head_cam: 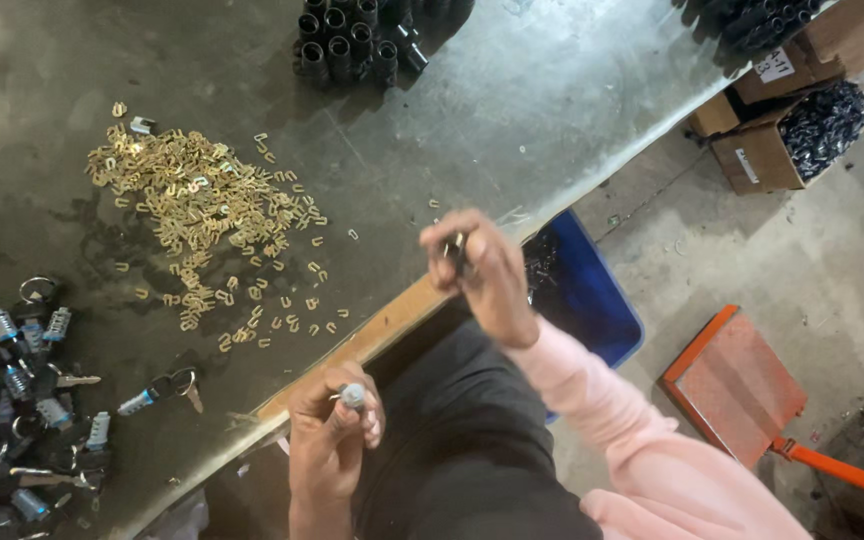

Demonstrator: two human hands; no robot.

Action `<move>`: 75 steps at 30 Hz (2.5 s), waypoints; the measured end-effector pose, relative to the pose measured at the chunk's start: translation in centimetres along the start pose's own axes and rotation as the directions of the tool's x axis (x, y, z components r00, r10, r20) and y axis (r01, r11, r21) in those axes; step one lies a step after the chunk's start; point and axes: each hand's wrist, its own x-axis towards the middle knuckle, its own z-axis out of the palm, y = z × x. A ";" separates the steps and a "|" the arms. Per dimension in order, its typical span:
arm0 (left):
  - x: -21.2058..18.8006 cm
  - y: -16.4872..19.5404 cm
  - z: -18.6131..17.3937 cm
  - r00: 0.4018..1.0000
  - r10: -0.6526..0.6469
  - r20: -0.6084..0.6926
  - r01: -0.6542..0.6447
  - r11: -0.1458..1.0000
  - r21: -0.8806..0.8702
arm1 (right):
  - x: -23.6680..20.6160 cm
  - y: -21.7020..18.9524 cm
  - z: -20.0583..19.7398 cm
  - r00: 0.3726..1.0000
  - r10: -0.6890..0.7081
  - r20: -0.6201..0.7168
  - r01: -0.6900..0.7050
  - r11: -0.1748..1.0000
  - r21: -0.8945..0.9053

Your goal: The person sits at a workshop bench assembling padlock cylinder cores. They pick up a cylinder body, insert small brass pin components into it by hand, press the parts into place, and set finished cylinders with a pile of completed units while reaching for more brass pins from the table.

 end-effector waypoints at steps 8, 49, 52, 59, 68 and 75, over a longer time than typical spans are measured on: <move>-0.7 -0.3 -0.7 0.987 0.058 -0.149 -0.048 0.996 0.070 | -2.4 0.9 2.4 0.991 -0.061 0.120 0.057 0.998 0.036; 0.9 0.2 2.2 0.868 0.357 0.345 -0.375 0.016 0.927 | -4.8 2.5 2.7 0.838 0.537 -0.100 -0.445 0.564 -0.695; 0.7 -0.7 1.6 0.850 0.386 0.359 -0.375 -0.034 0.926 | -5.9 2.9 2.8 0.966 0.251 0.061 -0.086 0.538 -0.839; 0.5 -1.7 1.7 0.888 0.315 0.335 -0.352 -0.004 0.936 | -7.4 4.0 2.0 0.939 0.336 -0.069 -0.261 0.568 -0.781; 3.0 2.5 1.2 0.735 0.190 0.651 -0.602 -0.258 0.756 | -4.3 2.5 1.8 0.780 0.597 -0.184 -0.597 0.623 -0.506; 2.6 3.2 2.7 0.887 0.250 0.389 -0.377 -0.096 0.921 | -3.2 2.4 2.4 0.937 0.349 -0.024 -0.269 0.674 -0.688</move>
